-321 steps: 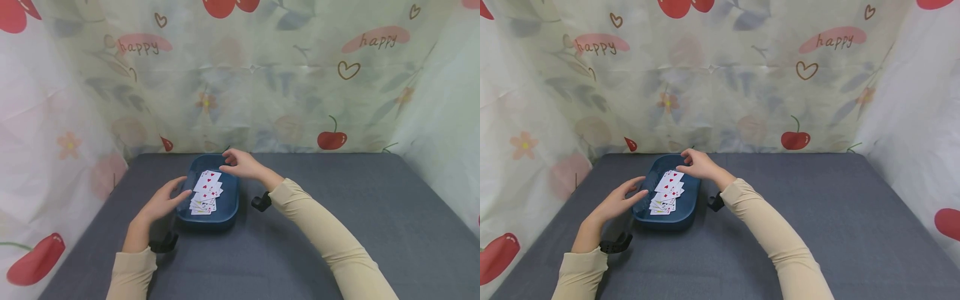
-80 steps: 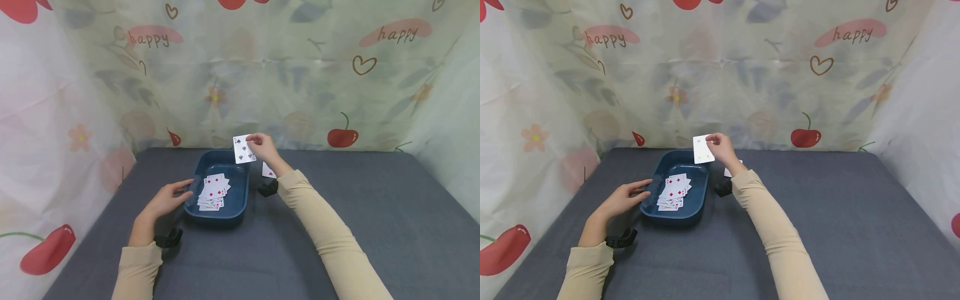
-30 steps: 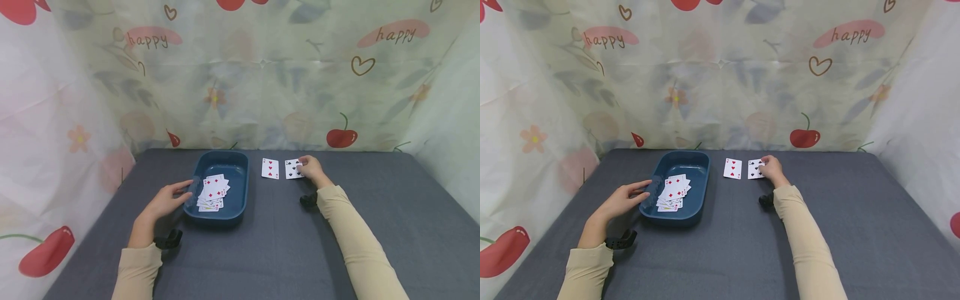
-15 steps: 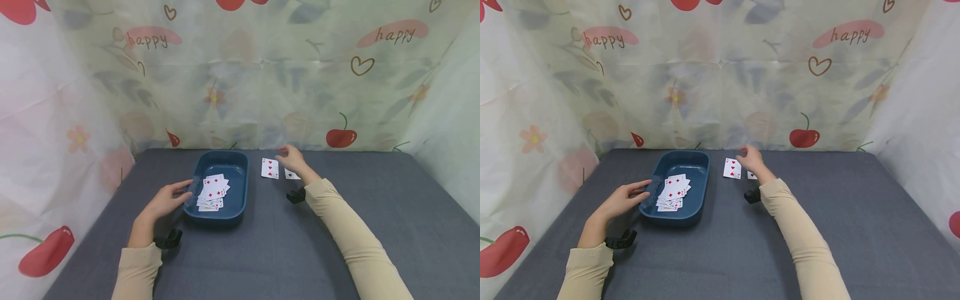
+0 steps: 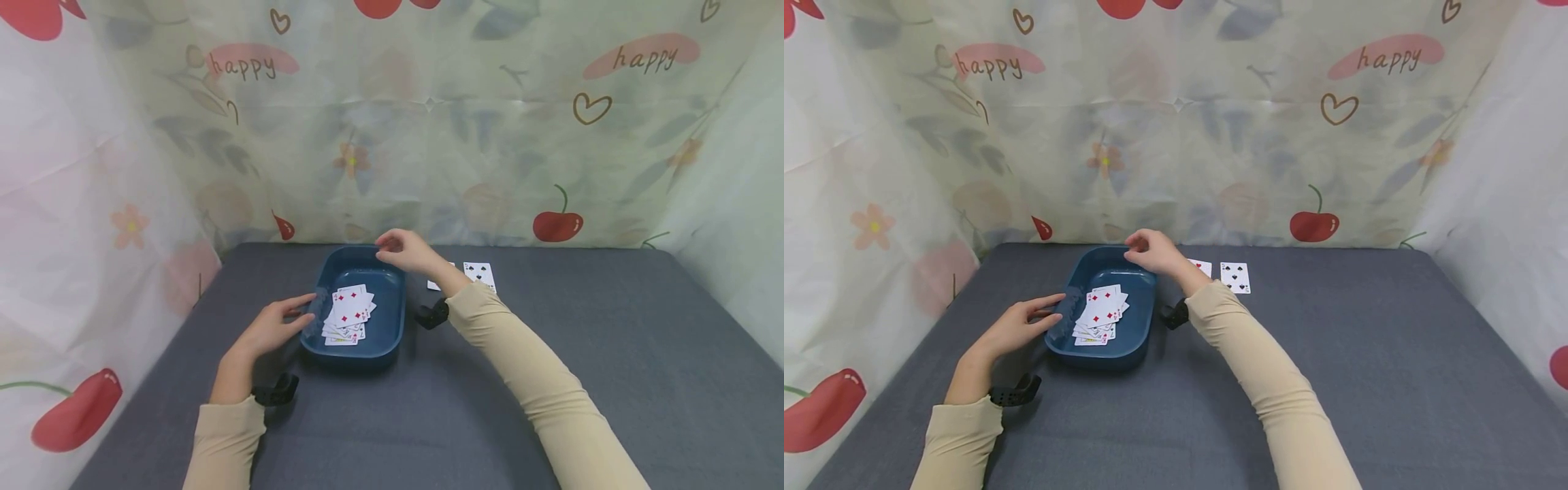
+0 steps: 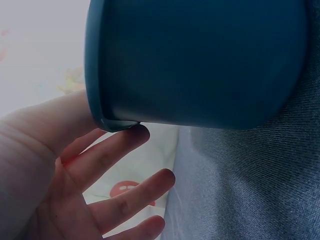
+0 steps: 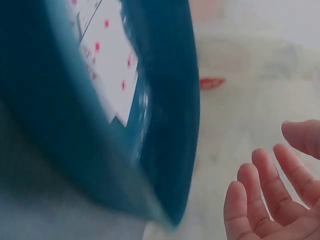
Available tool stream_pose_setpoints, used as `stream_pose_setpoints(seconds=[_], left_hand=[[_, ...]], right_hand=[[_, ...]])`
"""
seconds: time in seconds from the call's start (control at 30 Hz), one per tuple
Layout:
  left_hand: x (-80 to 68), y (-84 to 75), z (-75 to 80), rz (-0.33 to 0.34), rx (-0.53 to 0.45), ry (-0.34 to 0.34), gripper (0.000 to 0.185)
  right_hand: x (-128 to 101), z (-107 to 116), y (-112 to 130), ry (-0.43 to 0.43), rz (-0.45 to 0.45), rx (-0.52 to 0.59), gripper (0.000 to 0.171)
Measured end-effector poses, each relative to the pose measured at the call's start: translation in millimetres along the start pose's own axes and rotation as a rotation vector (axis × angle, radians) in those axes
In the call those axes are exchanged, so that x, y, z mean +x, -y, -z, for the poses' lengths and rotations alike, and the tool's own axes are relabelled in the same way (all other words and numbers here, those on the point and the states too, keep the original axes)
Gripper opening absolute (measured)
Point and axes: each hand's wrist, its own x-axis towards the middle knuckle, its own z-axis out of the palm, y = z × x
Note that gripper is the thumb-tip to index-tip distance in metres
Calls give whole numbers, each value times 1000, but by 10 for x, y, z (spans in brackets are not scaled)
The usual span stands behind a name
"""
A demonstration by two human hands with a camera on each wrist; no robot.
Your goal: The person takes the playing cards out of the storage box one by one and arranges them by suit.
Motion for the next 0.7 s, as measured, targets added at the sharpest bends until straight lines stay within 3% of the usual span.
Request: stream_pose_setpoints(seconds=[0.27,0.47,0.7], left_hand=[[4,7,25,-16,2,8,51],[-2,7,29,-18,-2,17,52],[-2,-3,29,-18,4,8,52]], right_hand=[[148,-352,203,91,26,-72,33],[212,-532,212,160,-27,-162,35],[280,-685,130,176,-101,-172,37]])
